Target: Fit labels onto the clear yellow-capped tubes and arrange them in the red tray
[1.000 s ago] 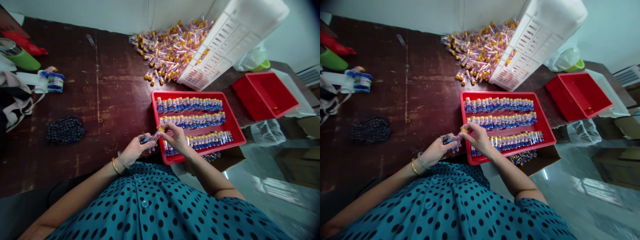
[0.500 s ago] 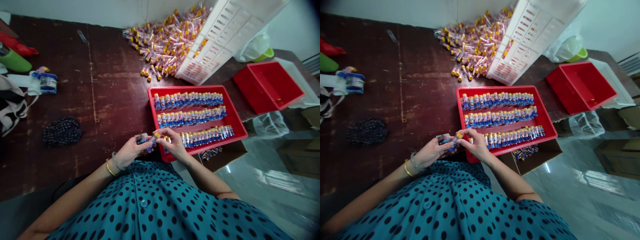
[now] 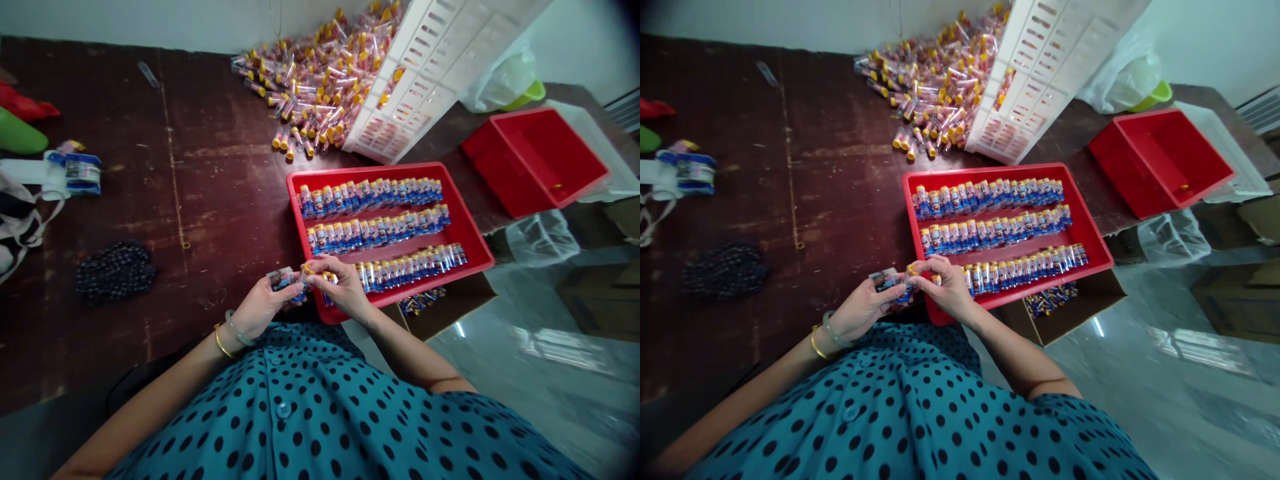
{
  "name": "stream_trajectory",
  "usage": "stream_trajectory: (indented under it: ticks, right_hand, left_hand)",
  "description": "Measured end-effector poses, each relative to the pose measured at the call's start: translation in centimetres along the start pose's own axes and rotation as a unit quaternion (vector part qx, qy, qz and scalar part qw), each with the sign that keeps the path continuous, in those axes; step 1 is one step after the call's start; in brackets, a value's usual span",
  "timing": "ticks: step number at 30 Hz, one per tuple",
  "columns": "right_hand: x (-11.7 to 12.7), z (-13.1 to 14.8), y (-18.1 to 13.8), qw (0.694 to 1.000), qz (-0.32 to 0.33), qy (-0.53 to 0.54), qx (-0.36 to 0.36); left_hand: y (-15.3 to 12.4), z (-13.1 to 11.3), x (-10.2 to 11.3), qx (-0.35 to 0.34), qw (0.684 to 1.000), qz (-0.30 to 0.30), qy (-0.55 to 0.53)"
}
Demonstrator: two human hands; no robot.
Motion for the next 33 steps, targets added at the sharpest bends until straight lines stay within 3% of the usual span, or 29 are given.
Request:
stream_trajectory:
  ticks: [9,13,16,19,21,23,24,26,29,33]
  right_hand:
    - [0.3,-0.6,-0.1,1.000,0.011,0.024,-0.001]
    - [0.9,-0.3,0.2,0.994,0.003,0.101,-0.034]
    - [6.6,-1.3,1.2,0.991,-0.088,0.093,-0.041]
    - [17.3,-3.4,1.4,0.976,-0.211,-0.049,-0.030]
    - [25.0,-5.3,0.4,0.932,-0.292,-0.205,-0.068]
    - [30.6,-7.7,-1.1,0.863,-0.275,-0.381,-0.188]
    - [32.4,-8.8,-1.9,0.851,-0.264,-0.400,-0.215]
    - [34.1,-10.4,-3.3,0.831,-0.241,-0.430,-0.257]
    - [33.8,-10.9,-4.0,0.824,-0.227,-0.446,-0.266]
    - [30.5,-9.1,0.5,0.842,-0.225,-0.453,-0.187]
  left_hand:
    - [0.4,0.3,-0.4,0.004,1.000,0.006,0.017]
    - [0.5,-0.1,-0.9,0.019,0.999,0.008,0.033]
    - [0.7,-0.5,-0.8,0.034,0.998,0.019,0.055]
    - [0.8,-0.6,0.1,0.055,0.996,0.019,0.071]
    - [0.9,-0.4,0.9,0.069,0.994,0.014,0.083]
    - [0.9,-0.3,1.8,0.078,0.993,0.007,0.092]
    - [0.8,-0.3,2.2,0.082,0.992,0.003,0.095]
    - [0.8,-0.2,2.9,0.086,0.992,-0.004,0.094]
    - [0.7,-0.3,4.0,0.073,0.994,-0.014,0.080]
    - [0.4,-0.4,4.9,0.084,0.993,-0.015,0.081]
Point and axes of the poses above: each hand's wrist, its own y-axis towards the middle knuckle, its own x-axis out of the back of the hand, z = x × y, the point moved 3 cm from there along y, towards the middle knuckle, and after that the axes turned 5 degrees about -y, right-handed, at the moved point
